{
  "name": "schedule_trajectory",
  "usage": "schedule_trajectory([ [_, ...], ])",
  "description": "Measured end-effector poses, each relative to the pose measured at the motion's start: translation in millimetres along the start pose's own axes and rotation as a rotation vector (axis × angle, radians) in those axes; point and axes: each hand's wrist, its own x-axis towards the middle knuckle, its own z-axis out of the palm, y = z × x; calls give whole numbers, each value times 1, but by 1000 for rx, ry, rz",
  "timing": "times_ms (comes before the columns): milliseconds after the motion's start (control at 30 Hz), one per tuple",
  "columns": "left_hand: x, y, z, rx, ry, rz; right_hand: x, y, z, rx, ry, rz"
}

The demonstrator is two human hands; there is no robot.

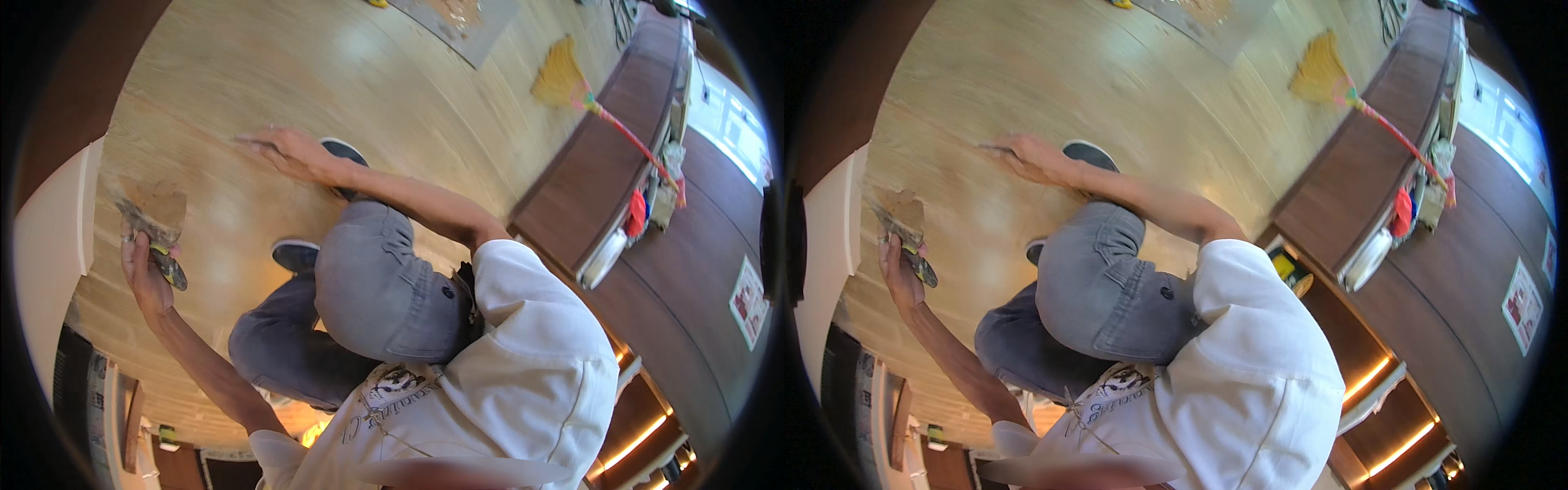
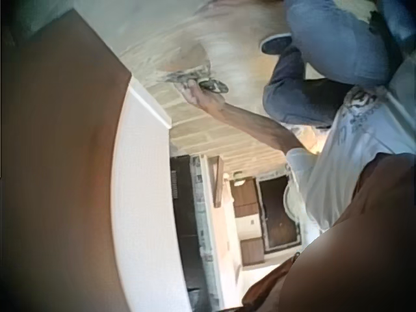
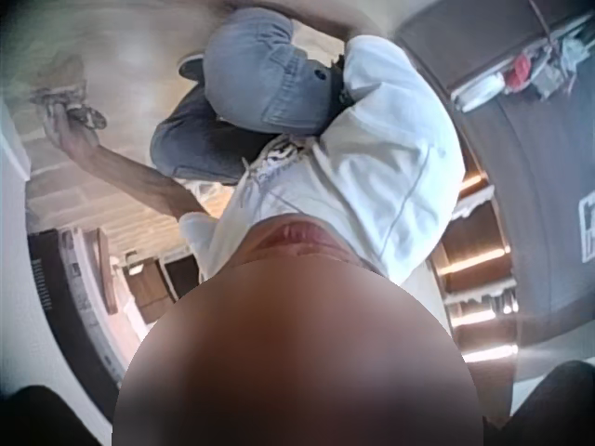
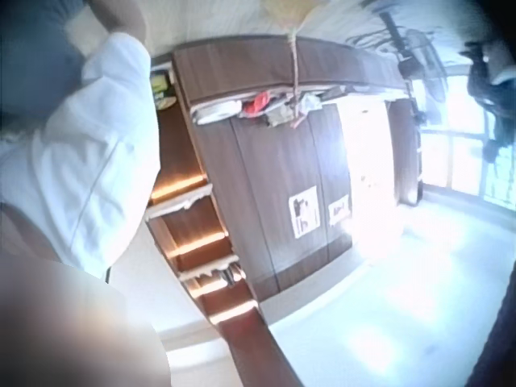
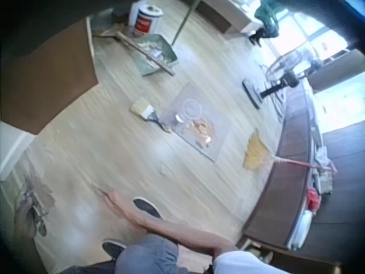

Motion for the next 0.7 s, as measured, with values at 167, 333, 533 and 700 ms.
schedule_trajectory([
  [167,-31,57,48,-58,-59,-149,-25,-44,-59,264,255,322],
  [333,-21,118,117,-66,-190,-234,-94,-71,-125,321,540,604],
  [533,-148,178,166,-36,-297,-235,-320,-120,-92,289,745,875],
  [700,-172,228,215,-26,-490,-233,-483,-186,-43,255,1121,1110],
])
